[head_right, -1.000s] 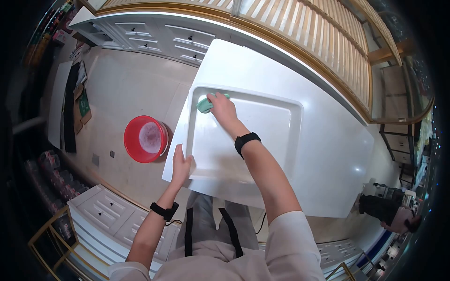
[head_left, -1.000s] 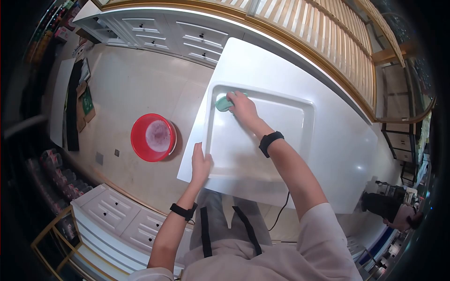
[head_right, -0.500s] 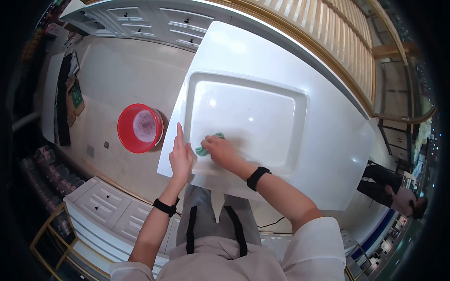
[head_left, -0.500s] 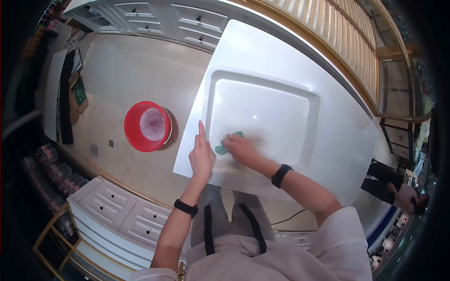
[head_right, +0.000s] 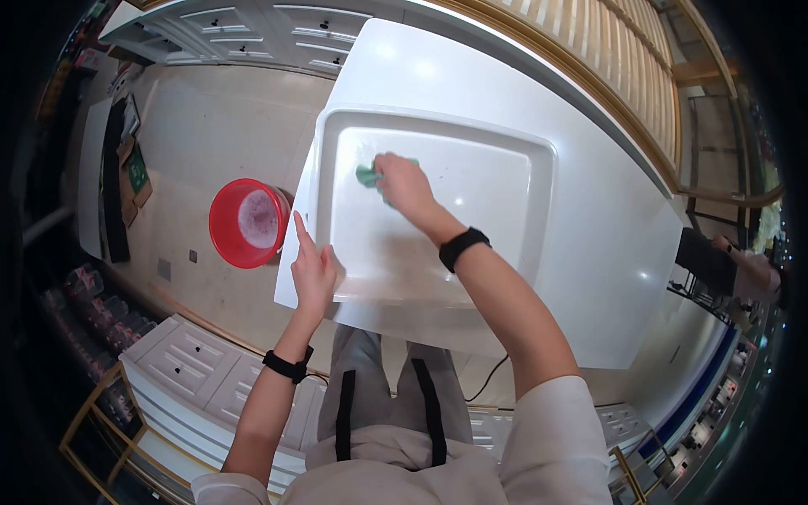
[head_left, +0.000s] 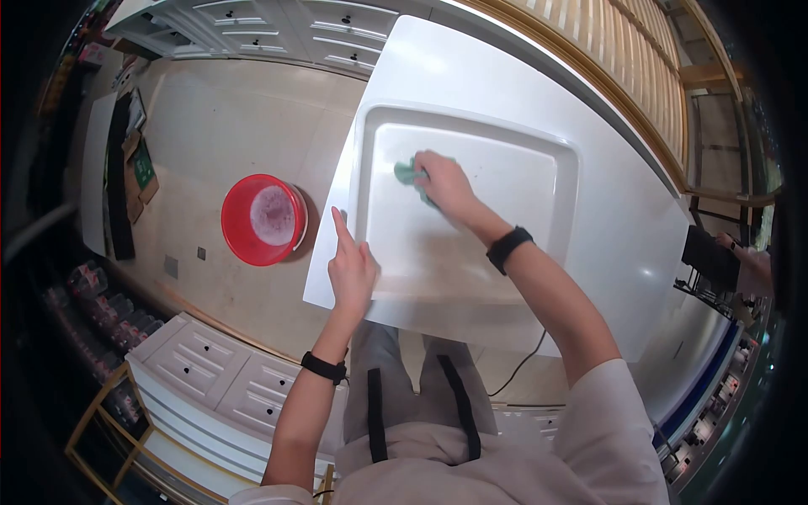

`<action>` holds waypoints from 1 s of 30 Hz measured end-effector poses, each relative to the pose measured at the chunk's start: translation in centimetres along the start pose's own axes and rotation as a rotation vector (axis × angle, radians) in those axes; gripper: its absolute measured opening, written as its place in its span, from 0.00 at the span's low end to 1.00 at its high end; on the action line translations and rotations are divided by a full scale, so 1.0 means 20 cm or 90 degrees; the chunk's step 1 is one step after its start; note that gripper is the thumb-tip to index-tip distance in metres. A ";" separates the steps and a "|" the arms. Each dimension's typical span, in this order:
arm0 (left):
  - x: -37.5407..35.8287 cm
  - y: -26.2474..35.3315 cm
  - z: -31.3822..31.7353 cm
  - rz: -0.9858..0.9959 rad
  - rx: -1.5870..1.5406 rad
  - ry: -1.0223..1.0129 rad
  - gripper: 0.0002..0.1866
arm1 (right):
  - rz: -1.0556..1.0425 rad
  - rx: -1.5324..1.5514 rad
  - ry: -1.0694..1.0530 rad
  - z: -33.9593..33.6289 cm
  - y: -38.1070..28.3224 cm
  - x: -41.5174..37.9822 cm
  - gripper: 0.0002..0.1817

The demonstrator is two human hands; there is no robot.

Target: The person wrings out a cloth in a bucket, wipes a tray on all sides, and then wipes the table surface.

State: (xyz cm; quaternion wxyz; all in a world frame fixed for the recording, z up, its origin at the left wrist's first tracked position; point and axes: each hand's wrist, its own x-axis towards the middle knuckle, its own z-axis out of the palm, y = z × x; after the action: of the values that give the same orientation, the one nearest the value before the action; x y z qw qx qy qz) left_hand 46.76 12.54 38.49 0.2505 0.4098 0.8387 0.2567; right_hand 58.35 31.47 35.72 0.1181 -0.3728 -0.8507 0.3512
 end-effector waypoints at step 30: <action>-0.01 0.01 0.02 0.028 0.010 0.021 0.41 | 0.161 0.059 0.189 -0.26 0.36 -0.22 0.09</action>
State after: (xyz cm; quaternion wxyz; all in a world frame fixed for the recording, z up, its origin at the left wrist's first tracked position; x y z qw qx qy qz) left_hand 47.25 12.60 38.30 0.2279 0.4260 0.8354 0.2622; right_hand 67.70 34.35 34.79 0.2141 -0.5184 -0.7533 0.3435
